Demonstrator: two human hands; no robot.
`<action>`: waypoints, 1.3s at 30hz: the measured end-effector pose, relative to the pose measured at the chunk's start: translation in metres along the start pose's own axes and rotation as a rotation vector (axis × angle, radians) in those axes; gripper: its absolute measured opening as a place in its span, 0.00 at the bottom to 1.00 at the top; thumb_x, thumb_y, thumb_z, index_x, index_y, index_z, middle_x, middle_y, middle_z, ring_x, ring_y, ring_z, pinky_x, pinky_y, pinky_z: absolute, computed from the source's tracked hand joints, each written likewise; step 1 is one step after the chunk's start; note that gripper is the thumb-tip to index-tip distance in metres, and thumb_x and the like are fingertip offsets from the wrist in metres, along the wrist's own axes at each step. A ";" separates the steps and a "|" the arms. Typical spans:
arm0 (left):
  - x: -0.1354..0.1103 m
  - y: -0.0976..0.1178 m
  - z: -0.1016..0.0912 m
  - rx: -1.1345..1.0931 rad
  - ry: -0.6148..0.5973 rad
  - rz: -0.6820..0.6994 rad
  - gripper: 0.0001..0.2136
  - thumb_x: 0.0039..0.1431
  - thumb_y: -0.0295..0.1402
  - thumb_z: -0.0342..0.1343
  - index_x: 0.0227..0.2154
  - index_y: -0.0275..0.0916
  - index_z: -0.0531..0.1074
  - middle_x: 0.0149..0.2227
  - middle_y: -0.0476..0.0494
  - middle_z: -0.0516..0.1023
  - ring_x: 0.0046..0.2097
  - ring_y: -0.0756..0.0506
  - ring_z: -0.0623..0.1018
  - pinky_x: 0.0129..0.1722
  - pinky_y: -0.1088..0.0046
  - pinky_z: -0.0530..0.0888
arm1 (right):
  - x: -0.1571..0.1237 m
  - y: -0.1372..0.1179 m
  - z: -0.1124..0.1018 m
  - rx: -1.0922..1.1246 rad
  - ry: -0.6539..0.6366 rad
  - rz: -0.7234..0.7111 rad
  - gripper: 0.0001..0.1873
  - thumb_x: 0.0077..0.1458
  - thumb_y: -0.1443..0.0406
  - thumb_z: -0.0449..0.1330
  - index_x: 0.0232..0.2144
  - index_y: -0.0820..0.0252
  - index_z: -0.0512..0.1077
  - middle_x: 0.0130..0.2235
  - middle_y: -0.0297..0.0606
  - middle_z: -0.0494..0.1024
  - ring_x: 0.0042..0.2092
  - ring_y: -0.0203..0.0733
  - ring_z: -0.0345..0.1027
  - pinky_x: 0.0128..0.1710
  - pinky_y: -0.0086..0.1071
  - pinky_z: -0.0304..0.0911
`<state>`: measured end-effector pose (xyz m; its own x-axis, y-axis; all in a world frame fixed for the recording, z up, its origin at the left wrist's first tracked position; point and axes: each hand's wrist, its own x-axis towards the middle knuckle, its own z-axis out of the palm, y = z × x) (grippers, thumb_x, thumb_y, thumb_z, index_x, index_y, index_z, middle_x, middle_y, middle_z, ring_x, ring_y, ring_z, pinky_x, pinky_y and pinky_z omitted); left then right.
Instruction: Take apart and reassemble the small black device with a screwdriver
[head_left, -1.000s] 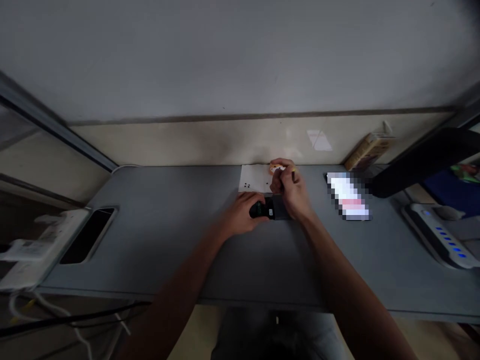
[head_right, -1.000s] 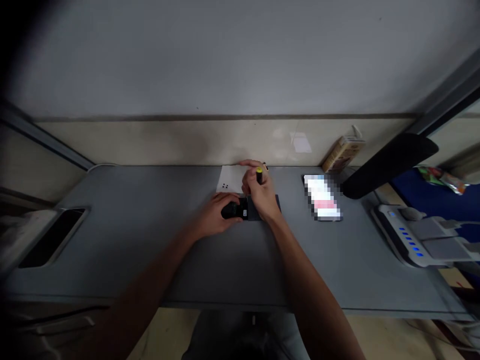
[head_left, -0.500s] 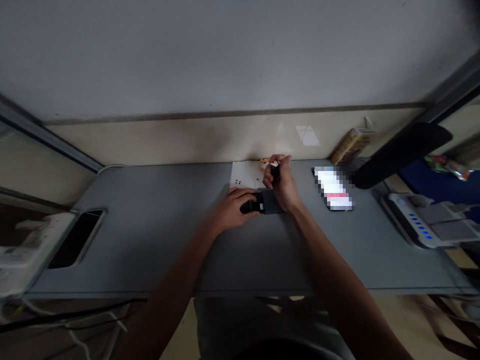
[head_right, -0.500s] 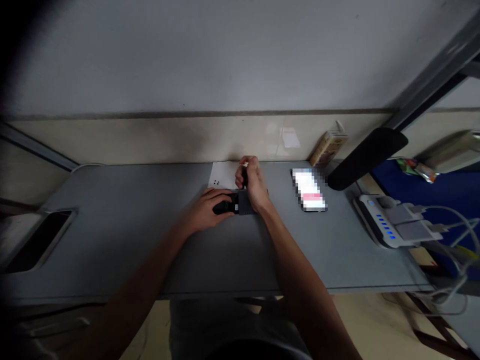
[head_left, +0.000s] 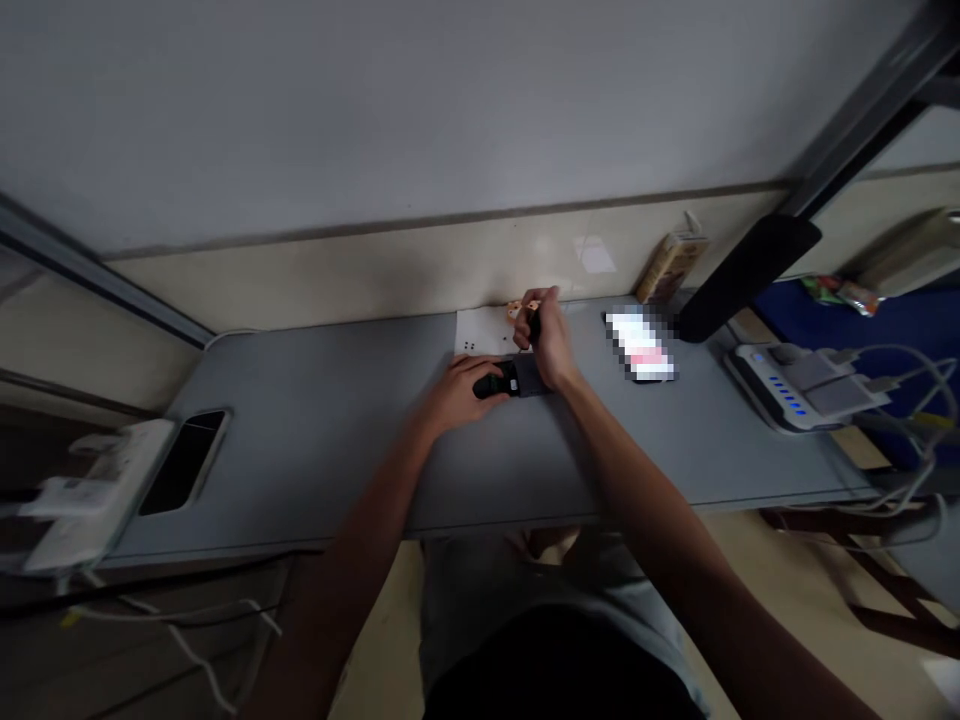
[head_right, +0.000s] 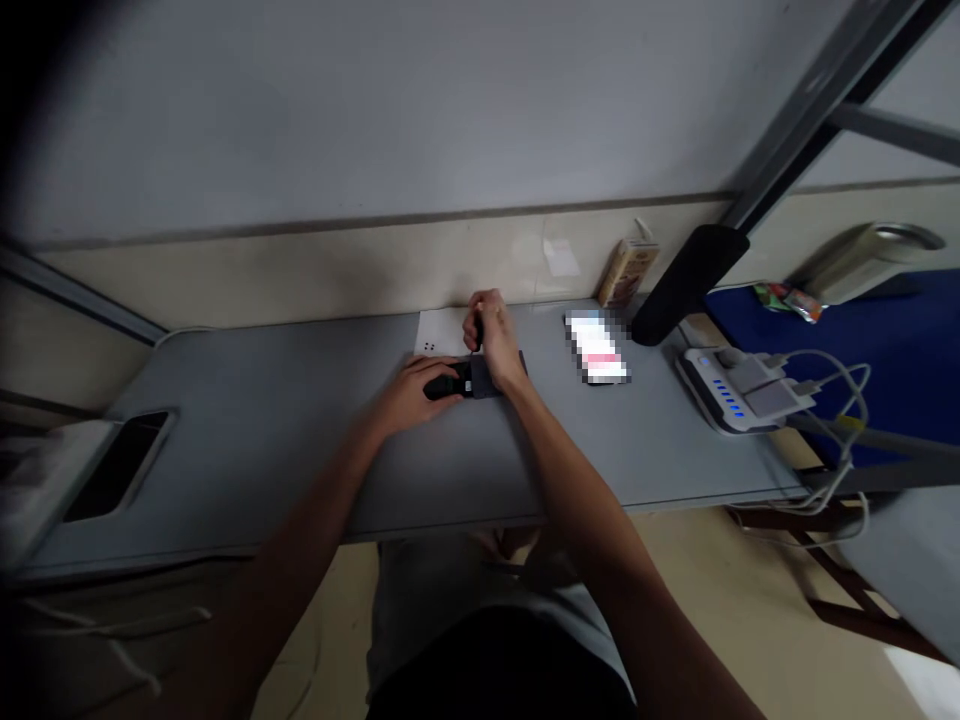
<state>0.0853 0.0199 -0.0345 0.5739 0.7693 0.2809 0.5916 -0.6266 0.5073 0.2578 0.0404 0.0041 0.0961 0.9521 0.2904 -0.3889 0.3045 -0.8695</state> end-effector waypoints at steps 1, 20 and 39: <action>0.000 0.001 -0.001 0.003 0.002 -0.004 0.09 0.60 0.36 0.65 0.43 0.43 0.77 0.56 0.42 0.80 0.57 0.39 0.77 0.62 0.52 0.68 | 0.000 0.000 -0.001 0.017 -0.010 0.004 0.30 0.55 0.33 0.54 0.33 0.51 0.65 0.21 0.23 0.58 0.21 0.33 0.52 0.19 0.29 0.54; -0.001 -0.006 0.002 0.008 0.054 0.055 0.08 0.60 0.37 0.66 0.42 0.43 0.79 0.56 0.42 0.81 0.55 0.39 0.79 0.61 0.53 0.71 | 0.000 -0.005 -0.002 0.087 -0.068 0.083 0.27 0.47 0.39 0.67 0.30 0.53 0.67 0.29 0.28 0.68 0.28 0.32 0.63 0.27 0.29 0.61; -0.001 -0.007 0.005 -0.004 0.064 0.032 0.08 0.59 0.36 0.66 0.41 0.43 0.78 0.53 0.44 0.82 0.54 0.40 0.79 0.60 0.54 0.71 | 0.001 -0.002 -0.009 0.017 -0.035 0.059 0.31 0.44 0.42 0.72 0.26 0.53 0.59 0.24 0.24 0.67 0.23 0.31 0.60 0.23 0.28 0.60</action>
<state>0.0838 0.0230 -0.0423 0.5552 0.7552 0.3485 0.5710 -0.6507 0.5005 0.2675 0.0407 0.0025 0.0405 0.9665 0.2533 -0.4088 0.2474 -0.8785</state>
